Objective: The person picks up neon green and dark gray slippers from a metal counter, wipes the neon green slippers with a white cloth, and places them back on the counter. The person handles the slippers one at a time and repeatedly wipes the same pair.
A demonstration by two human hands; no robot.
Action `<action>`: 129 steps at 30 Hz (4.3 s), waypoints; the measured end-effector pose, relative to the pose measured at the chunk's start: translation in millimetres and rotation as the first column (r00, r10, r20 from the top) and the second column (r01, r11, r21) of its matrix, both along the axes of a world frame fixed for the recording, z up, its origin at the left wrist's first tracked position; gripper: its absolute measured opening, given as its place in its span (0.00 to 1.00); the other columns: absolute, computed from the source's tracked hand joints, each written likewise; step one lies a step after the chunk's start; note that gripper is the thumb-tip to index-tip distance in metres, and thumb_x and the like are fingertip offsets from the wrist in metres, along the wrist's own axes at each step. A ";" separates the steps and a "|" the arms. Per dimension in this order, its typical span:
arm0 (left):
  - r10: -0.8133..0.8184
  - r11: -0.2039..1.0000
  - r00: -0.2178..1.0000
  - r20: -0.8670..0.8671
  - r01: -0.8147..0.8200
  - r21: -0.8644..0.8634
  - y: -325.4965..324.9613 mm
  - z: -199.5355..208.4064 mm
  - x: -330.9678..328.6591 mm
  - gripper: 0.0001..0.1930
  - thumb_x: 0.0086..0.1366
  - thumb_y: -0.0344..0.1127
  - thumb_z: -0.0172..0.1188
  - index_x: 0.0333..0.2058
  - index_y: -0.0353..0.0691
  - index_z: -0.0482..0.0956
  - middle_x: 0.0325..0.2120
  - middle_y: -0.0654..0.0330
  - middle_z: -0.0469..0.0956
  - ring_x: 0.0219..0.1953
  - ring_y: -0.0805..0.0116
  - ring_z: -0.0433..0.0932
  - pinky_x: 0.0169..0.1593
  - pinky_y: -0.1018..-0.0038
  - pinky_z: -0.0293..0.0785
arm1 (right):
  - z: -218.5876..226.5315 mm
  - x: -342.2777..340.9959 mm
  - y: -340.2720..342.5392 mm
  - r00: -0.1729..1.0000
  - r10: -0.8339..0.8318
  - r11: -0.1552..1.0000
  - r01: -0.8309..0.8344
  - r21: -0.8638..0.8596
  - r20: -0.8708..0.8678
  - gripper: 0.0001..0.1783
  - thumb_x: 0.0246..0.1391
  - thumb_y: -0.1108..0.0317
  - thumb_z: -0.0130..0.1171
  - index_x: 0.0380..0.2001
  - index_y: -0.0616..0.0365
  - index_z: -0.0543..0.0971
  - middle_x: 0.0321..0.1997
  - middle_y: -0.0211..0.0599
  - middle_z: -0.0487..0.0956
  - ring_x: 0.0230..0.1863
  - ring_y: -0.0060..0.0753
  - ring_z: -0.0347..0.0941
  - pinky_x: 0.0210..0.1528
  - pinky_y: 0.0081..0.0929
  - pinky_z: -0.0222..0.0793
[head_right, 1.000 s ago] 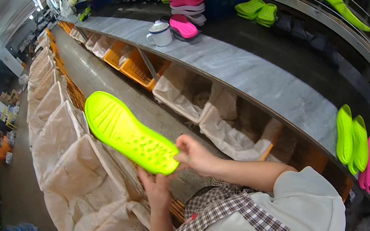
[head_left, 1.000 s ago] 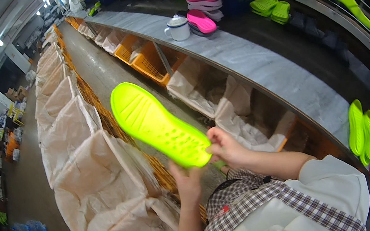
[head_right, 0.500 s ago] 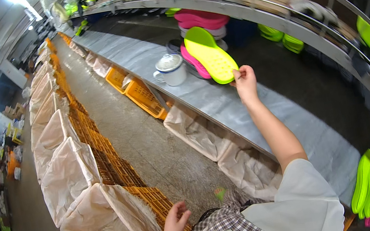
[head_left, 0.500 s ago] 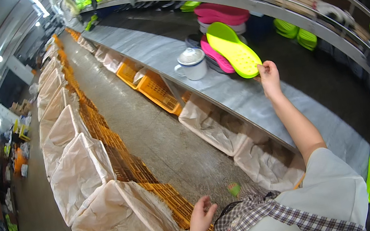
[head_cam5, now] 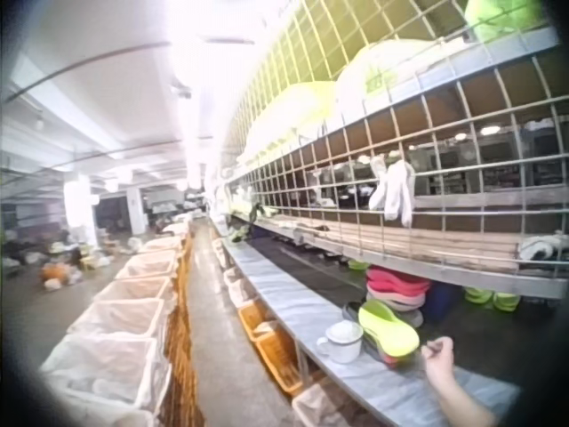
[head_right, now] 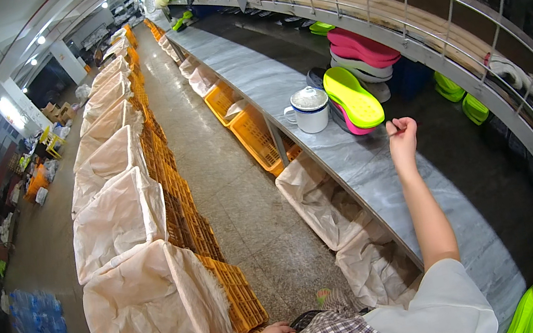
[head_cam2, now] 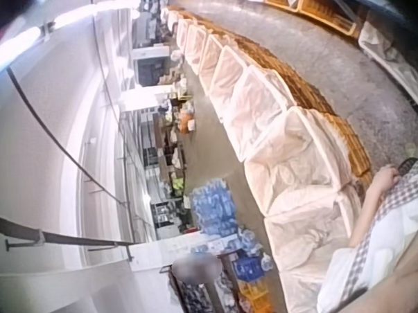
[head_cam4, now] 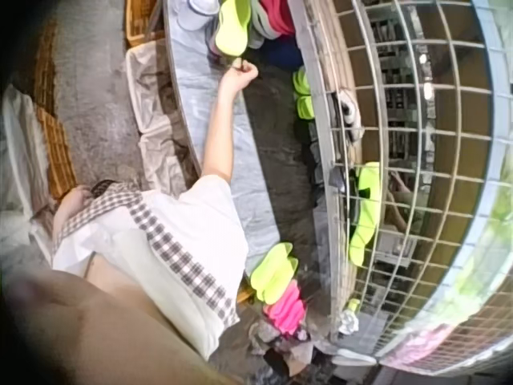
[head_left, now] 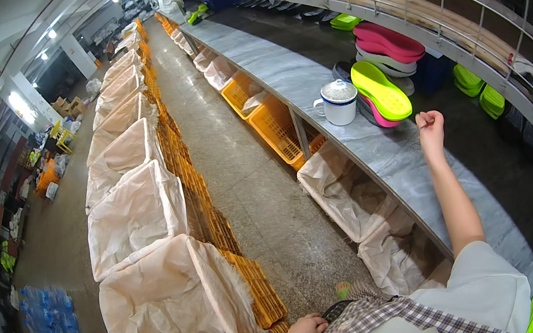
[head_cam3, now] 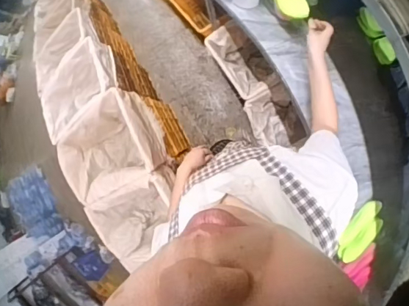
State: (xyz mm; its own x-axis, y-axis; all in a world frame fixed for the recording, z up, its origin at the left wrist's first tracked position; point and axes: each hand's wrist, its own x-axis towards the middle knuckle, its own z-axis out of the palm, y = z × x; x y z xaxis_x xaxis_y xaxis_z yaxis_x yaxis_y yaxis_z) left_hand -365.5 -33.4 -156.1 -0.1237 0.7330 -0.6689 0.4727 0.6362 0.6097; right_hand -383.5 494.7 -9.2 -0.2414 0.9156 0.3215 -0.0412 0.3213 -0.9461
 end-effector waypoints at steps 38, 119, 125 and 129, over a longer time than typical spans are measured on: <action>-0.321 0.796 0.917 -0.238 0.397 0.456 0.3 15.1 259.2 0.17 0.55 0.23 0.48 0.44 0.36 0.76 0.44 0.48 0.75 0.47 0.48 0.72 0.51 0.64 0.68 | -149.6 423.2 -473.1 -0.328 0.353 0.081 -0.922 -0.378 0.876 0.12 0.45 0.68 0.55 0.33 0.56 0.82 0.40 0.49 0.78 0.38 0.49 0.75 0.39 0.41 0.71; 0.053 0.626 0.362 0.931 -0.738 0.252 188.3 151.5 112.8 0.37 0.62 0.39 0.57 0.64 0.43 0.45 0.62 0.53 0.53 0.63 0.55 0.55 0.60 0.58 0.60 | 48.9 355.1 -265.7 0.945 0.307 0.799 -0.190 -0.570 0.115 0.49 0.38 0.75 0.54 0.65 0.63 0.45 0.62 0.52 0.59 0.60 0.46 0.60 0.63 0.37 0.56; 0.058 0.501 0.109 0.992 -0.863 0.065 180.9 129.4 27.9 0.36 0.63 0.50 0.54 0.63 0.44 0.48 0.61 0.55 0.55 0.61 0.54 0.58 0.61 0.55 0.58 | 30.1 248.3 -339.2 0.742 0.169 0.979 -0.202 -0.024 0.649 0.56 0.40 0.66 0.61 0.65 0.65 0.37 0.64 0.66 0.51 0.66 0.56 0.49 0.65 0.44 0.48; -0.137 0.535 0.100 0.985 -0.830 0.159 171.0 112.3 -10.8 0.31 0.64 0.50 0.54 0.59 0.40 0.57 0.56 0.54 0.64 0.56 0.56 0.64 0.59 0.56 0.61 | 30.6 223.4 -349.3 0.810 0.261 0.952 -0.305 -0.003 0.526 0.58 0.37 0.57 0.69 0.62 0.67 0.43 0.60 0.62 0.54 0.64 0.56 0.52 0.63 0.46 0.52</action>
